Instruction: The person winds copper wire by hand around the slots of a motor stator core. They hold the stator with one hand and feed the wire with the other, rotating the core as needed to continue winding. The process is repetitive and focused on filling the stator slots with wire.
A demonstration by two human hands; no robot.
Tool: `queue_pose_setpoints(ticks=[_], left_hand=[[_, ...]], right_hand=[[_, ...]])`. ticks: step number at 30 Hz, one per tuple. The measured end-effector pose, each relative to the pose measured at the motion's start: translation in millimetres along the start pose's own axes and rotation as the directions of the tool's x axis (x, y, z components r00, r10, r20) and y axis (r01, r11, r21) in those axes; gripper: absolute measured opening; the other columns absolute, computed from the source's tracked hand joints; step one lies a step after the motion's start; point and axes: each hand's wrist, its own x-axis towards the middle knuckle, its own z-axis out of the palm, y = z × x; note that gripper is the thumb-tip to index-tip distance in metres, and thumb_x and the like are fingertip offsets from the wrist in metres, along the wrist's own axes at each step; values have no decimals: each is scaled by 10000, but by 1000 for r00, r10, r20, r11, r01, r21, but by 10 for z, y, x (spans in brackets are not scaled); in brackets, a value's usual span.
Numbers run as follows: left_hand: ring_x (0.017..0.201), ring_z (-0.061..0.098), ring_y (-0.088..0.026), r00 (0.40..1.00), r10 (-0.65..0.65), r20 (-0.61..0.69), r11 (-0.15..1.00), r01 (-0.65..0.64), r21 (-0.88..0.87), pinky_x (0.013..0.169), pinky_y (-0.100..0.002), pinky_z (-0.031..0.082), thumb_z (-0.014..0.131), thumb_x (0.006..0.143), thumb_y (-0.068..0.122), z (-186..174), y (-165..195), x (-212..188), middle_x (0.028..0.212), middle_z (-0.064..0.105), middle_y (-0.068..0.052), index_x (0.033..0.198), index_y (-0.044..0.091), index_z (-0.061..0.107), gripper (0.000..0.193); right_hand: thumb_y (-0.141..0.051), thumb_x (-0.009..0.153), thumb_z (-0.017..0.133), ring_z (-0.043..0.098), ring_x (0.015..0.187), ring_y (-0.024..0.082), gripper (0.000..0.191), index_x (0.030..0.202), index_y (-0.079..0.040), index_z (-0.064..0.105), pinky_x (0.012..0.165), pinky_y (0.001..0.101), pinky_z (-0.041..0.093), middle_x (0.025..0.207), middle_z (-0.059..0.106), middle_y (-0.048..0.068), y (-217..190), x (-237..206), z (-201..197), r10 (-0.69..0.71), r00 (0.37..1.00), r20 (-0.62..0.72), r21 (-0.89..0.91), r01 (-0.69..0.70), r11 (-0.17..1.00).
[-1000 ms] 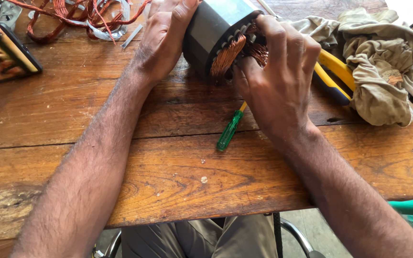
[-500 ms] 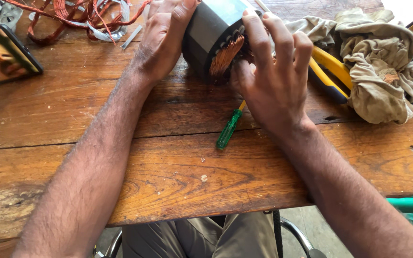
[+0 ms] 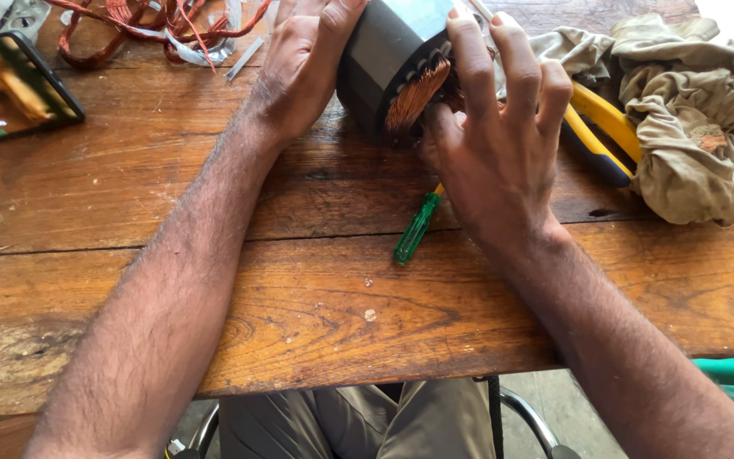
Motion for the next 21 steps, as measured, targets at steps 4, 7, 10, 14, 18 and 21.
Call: queue_pose_setpoints(ticks=[4, 7, 10, 14, 18, 21], left_hand=[[1212, 553, -298, 987, 160, -26, 986, -158, 46, 1118, -472, 351, 126, 1151, 576, -5, -6, -5, 1005, 682, -141, 1144, 21, 638, 755], [1196, 576, -269, 996, 88, -9, 996, -88, 22, 1123, -463, 364, 113, 1124, 594, -7, -6, -7, 943, 698, -110, 1084, 35, 663, 784], [1196, 563, -273, 1000, 15, -25, 1000, -15, 3, 1103, -455, 378, 120, 1106, 619, 4, -7, -23, 943, 696, -105, 1008, 65, 700, 809], [1226, 540, -280, 999, 26, -45, 999, -28, -43, 1095, -453, 391, 110, 1096, 638, 24, 3, -32, 1003, 670, -109, 1094, 52, 700, 832], [1198, 567, -251, 999, -52, 10, 998, 52, -37, 1131, -462, 357, 105, 1073, 692, 29, 33, 11, 934, 706, -91, 944, 77, 727, 884], [1240, 535, -268, 1000, -15, -4, 999, 15, -32, 1154, -483, 316, 88, 1099, 705, 33, 56, 22, 991, 714, -97, 986, 74, 740, 915]], right_hand=[[-129, 999, 749, 223, 1509, 212, 537, 1483, 47, 597, 1222, 427, 294, 1634, 245, 34, -21, 9, 23, 73, 995, 69, -8, -73, 997], [-155, 1013, 819, 252, 1477, 238, 487, 1371, -50, 505, 1189, 443, 318, 1606, 266, 52, -23, 16, 31, 21, 999, 42, -66, -18, 998], [-78, 1007, 827, 272, 1390, 245, 677, 1499, -132, 366, 1166, 415, 351, 1539, 263, 92, -17, 19, 72, 130, 991, 40, 116, -134, 984], [43, 945, 763, 286, 1342, 218, 855, 1609, -180, 272, 1166, 370, 379, 1506, 266, 84, -7, 5, 142, 208, 976, 61, 215, -217, 952], [20, 993, 781, 287, 1342, 212, 815, 1594, -160, 261, 1158, 367, 376, 1497, 270, 77, 47, 13, 152, 184, 982, 54, 229, -191, 954], [-38, 1053, 790, 283, 1369, 223, 752, 1578, -103, 256, 1179, 380, 358, 1489, 272, 79, 72, 6, 100, 149, 988, 44, 266, -156, 951]])
